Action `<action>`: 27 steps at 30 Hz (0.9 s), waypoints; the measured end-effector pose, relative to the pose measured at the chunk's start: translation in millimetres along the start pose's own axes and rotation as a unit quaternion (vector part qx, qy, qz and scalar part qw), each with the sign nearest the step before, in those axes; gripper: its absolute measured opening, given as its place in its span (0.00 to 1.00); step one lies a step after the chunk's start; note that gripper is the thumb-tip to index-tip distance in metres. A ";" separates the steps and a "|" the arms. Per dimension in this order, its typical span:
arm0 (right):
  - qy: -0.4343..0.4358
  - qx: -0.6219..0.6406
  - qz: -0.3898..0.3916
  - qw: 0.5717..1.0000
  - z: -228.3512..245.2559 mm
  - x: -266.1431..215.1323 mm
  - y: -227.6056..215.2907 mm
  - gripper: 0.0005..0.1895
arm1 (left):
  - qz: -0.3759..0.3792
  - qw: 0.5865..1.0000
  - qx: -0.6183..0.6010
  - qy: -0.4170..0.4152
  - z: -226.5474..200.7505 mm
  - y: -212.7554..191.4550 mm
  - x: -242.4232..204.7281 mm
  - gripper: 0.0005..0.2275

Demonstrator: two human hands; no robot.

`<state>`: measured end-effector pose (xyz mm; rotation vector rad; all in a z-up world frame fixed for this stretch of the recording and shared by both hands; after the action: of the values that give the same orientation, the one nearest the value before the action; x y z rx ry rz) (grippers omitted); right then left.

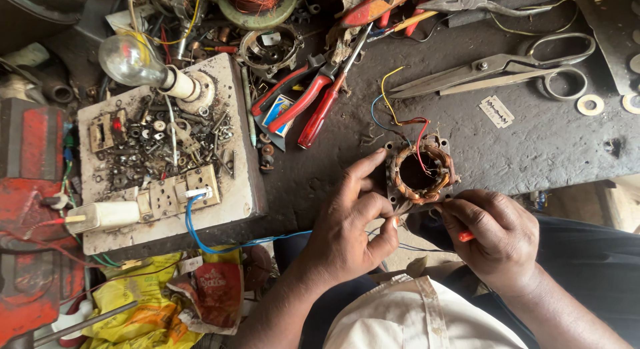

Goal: The person is repairing an electrical component, likely a motor or transformer, by manipulating wires and using a screwdriver. They are seated on the floor in a cluttered workshop environment.

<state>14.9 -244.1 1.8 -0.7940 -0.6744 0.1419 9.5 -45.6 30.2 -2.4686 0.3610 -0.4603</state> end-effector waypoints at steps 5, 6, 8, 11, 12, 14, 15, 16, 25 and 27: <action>0.009 0.006 0.005 1.000 -0.4 0.3 0.8 0.14 | -0.011 1.000 0.009 0.025 2.3 -1.3 -1.2 0.05; 0.012 0.003 0.009 1.000 -0.1 0.6 1.0 0.14 | -0.014 0.999 0.011 0.028 3.6 -1.3 -1.7 0.05; 0.008 -0.012 0.011 1.000 0.7 2.3 0.0 0.14 | -0.006 1.000 0.006 0.008 7.6 1.9 -3.0 0.05; -0.003 -0.019 0.013 1.000 2.1 3.8 0.1 0.14 | -0.008 1.000 0.015 0.014 7.2 2.1 -5.2 0.06; -0.008 -0.019 0.014 1.000 1.4 4.3 0.6 0.15 | -0.012 0.999 0.020 0.022 6.2 1.6 -5.0 0.07; -0.022 -0.014 0.017 1.000 -1.3 1.6 0.7 0.15 | -0.002 0.999 0.041 0.018 6.4 3.2 -5.1 0.07; -0.028 -0.009 0.019 0.999 -3.9 0.0 1.4 0.16 | 0.005 0.999 0.052 0.016 6.9 3.7 -5.1 0.08; -0.028 0.002 0.026 0.999 -7.8 -2.0 2.6 0.16 | 0.016 0.999 0.049 0.008 8.4 4.4 -5.0 0.08; -0.077 -0.018 0.096 0.992 -31.2 -50.2 27.9 0.16 | 0.030 0.998 0.014 -0.053 27.9 7.9 -16.3 0.07; -0.055 -0.029 0.162 0.985 -39.7 -72.3 45.0 0.16 | -0.009 0.996 0.030 -0.080 30.4 11.7 -20.7 0.08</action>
<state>-11.9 -262.8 -86.3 -0.9550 -0.6519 0.4668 1.3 -32.1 -5.0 -2.4329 0.2550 -0.2741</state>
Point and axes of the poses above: each hand's wrist, its own x-axis towards the middle knuckle, its own y-axis out of the palm, z = x × y, the point moved 6 cm from there along x, towards the middle knuckle, and after that the axes turned 6 degrees about z, right-handed, at the moved point
